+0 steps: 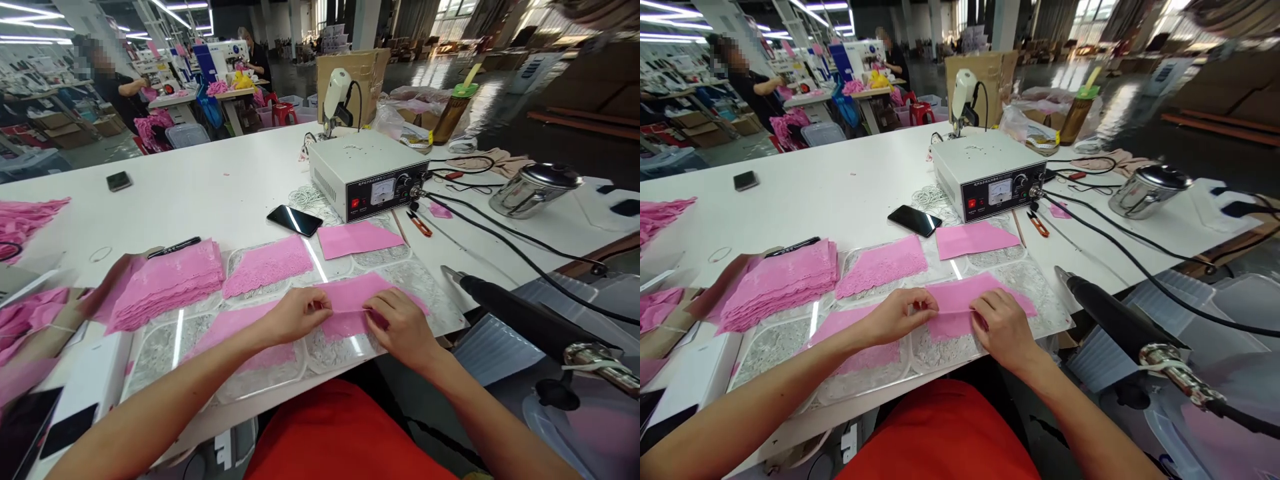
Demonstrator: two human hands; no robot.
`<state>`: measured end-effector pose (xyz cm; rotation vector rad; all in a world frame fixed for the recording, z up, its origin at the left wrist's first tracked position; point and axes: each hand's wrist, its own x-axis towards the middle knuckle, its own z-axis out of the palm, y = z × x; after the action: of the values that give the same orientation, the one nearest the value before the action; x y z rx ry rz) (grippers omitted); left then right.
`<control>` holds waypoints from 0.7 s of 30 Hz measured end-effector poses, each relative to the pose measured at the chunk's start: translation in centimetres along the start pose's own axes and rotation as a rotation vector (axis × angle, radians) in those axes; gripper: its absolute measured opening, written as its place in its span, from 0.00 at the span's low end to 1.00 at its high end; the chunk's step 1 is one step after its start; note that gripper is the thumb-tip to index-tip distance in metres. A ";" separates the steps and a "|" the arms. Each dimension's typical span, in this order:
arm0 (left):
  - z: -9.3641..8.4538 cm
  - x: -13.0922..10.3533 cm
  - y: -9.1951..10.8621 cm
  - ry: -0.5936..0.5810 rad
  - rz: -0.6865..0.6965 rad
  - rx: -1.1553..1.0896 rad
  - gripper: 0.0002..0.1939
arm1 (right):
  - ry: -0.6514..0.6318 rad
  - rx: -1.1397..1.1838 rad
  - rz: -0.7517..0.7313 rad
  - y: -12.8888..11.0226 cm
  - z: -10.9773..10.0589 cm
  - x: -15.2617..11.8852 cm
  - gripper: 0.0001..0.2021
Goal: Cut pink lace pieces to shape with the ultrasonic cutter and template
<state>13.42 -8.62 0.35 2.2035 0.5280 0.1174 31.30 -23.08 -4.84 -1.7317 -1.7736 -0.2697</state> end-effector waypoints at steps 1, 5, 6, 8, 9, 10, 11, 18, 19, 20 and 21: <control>-0.1 0.0 -0.1 0.011 -0.012 -0.017 0.06 | -0.003 -0.032 0.008 0.5 -0.2 -0.1 0.06; -0.4 0.0 -0.9 0.036 -0.049 -0.081 0.07 | -0.012 -0.127 0.053 2.5 -1.1 -0.8 0.07; -0.4 0.0 -1.1 0.035 -0.054 -0.099 0.07 | -0.010 -0.139 0.071 2.9 -1.2 -0.9 0.07; -0.3 0.0 -1.3 0.032 -0.061 -0.140 0.07 | 0.000 -0.160 0.116 3.6 -1.5 -0.9 0.07; -0.3 0.0 -1.3 0.028 -0.064 -0.164 0.07 | 0.001 -0.172 0.147 3.8 -1.6 -0.7 0.08; -0.2 0.0 -1.4 0.025 -0.067 -0.193 0.06 | -0.003 -0.183 0.181 3.9 -1.6 -0.4 0.08; -0.1 -0.1 -1.4 0.021 -0.071 -0.226 0.06 | -0.011 -0.190 0.211 3.9 -1.6 0.1 0.08; -0.3 -1.4 -2.0 0.084 -0.200 -0.645 0.22 | -0.024 -0.076 0.006 -0.3 0.6 6.8 0.11; -0.6 -1.9 -2.3 0.109 -0.232 -0.725 0.26 | -0.037 -0.038 -0.070 -1.5 1.2 7.8 0.12; -0.9 -2.5 -2.7 0.133 -0.265 -0.801 0.31 | -0.061 0.003 -0.150 -2.8 1.8 8.6 0.12; -1.3 -3.2 -3.1 0.155 -0.297 -0.868 0.34 | -0.092 0.045 -0.230 -4.1 2.5 9.3 0.12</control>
<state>9.21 -7.29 -0.86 1.2646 0.7173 0.2977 27.26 -14.52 -0.41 -1.5311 -2.0337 -0.2481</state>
